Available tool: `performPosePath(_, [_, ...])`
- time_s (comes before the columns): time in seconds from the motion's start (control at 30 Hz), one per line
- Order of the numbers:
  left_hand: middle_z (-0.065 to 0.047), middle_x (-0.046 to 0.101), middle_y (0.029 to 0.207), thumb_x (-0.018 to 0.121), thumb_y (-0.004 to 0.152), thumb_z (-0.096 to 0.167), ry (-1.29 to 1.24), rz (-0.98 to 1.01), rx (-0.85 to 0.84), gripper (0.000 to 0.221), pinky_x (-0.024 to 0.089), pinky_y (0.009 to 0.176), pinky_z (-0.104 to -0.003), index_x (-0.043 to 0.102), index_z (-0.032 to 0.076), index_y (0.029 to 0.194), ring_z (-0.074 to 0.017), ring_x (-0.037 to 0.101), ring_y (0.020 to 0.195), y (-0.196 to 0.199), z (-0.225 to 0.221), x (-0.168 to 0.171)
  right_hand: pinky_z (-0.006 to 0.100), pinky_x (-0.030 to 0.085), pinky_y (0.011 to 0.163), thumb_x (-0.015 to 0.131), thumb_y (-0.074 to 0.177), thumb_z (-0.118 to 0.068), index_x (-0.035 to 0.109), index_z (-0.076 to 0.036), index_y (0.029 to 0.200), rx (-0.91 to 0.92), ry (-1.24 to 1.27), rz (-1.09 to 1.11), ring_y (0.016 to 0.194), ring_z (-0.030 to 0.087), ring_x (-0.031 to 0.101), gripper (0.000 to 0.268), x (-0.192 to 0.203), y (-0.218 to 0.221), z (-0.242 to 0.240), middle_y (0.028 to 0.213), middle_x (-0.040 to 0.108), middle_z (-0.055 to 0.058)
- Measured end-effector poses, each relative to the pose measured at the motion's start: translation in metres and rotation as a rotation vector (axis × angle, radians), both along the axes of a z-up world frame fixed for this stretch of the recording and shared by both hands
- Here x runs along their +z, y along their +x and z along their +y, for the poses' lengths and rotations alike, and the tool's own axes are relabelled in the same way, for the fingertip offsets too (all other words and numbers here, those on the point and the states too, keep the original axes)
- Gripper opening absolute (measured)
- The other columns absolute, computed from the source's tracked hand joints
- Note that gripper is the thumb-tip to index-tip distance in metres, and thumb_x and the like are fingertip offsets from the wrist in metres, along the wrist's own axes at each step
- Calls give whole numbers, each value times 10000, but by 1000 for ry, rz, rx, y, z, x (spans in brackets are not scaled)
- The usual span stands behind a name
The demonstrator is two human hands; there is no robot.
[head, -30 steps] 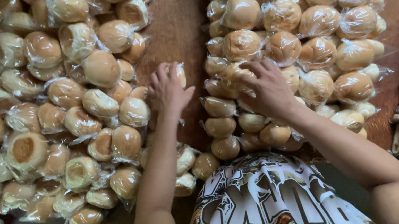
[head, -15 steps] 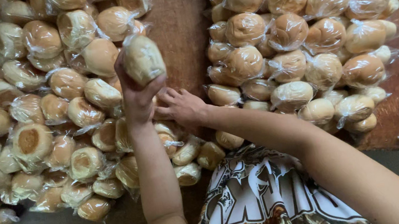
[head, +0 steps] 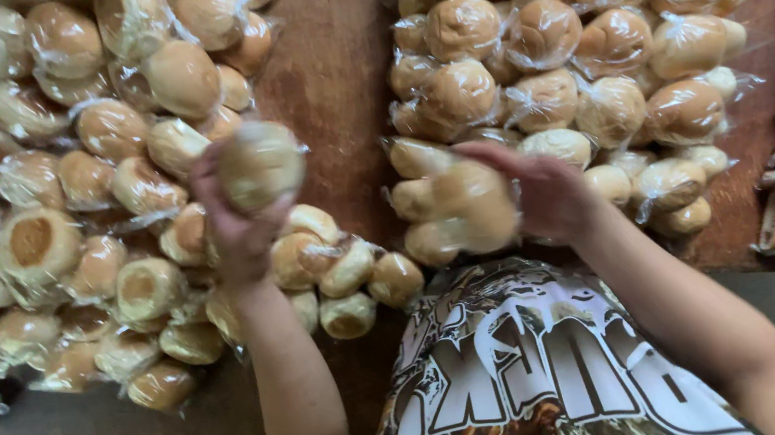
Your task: The person sorts individually wrapped bread rolls on a wooden table, organizing them into piles and rows by hand.
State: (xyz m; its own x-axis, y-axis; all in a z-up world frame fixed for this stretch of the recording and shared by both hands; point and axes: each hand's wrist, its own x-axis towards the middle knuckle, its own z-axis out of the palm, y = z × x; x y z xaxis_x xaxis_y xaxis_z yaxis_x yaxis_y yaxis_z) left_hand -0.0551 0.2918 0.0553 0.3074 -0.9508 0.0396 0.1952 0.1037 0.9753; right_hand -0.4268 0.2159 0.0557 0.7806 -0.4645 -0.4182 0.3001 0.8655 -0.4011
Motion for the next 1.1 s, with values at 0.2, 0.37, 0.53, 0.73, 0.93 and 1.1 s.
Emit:
performPosePath(0.2, [-91, 545, 1405, 941, 664, 177, 233, -505, -389, 893, 515, 1115, -416, 458, 201, 1415, -277, 565, 1324, -98, -24, -45, 485, 508, 1047, 886, 754, -297, 325, -99, 1597, -138, -173, 40, 1307, 319, 554, 1032, -9, -70, 70, 1468, 495, 160])
performPosePath(0.37, [-98, 404, 1555, 955, 639, 169, -166, -1113, -307, 962, 400, 1173, -494, 457, 241, 1459, -373, 406, 1368, -160, -49, -78, 430, 512, 1048, 916, 641, -181, 329, -130, 1469, 16, -194, 208, 1260, 276, 570, 1016, -24, -73, 103, 1391, 512, 139])
performPosePath(0.53, [-89, 288, 1602, 915, 619, 152, 76, -1270, -269, 1036, 416, 1140, -518, 447, 222, 1541, -394, 376, 1393, -175, -43, -71, 333, 438, 1101, 873, 731, -142, 346, -100, 1459, 236, -373, 336, 1264, 201, 530, 900, -25, -54, 122, 1349, 518, 109])
performPosePath(0.73, [-76, 537, 1528, 903, 851, 176, 121, -877, -185, 772, 471, 1204, -454, 499, 202, 1508, -323, 530, 1421, -147, 28, -71, 325, 431, 1122, 799, 851, -86, 372, -77, 1447, 96, -437, 356, 1319, 187, 520, 734, -34, -43, 124, 1367, 518, 106])
performPosePath(0.93, [-86, 538, 1372, 905, 728, 308, 391, 90, -658, 899, 487, 1056, -349, 423, 159, 1472, -200, 566, 1250, -164, 90, -69, 293, 551, 953, 801, 865, -111, 365, -105, 1323, -20, -695, 489, 1144, 121, 604, 633, -58, -34, 137, 1241, 564, 75])
performPosePath(1.1, [-85, 584, 1322, 916, 750, 306, 277, -814, -277, 667, 532, 1000, -392, 534, 126, 1267, -292, 637, 1221, -166, 86, -72, 319, 555, 753, 788, 921, -210, 539, -31, 1108, 40, -705, 906, 846, 169, 653, 359, -90, -39, 151, 961, 640, 75])
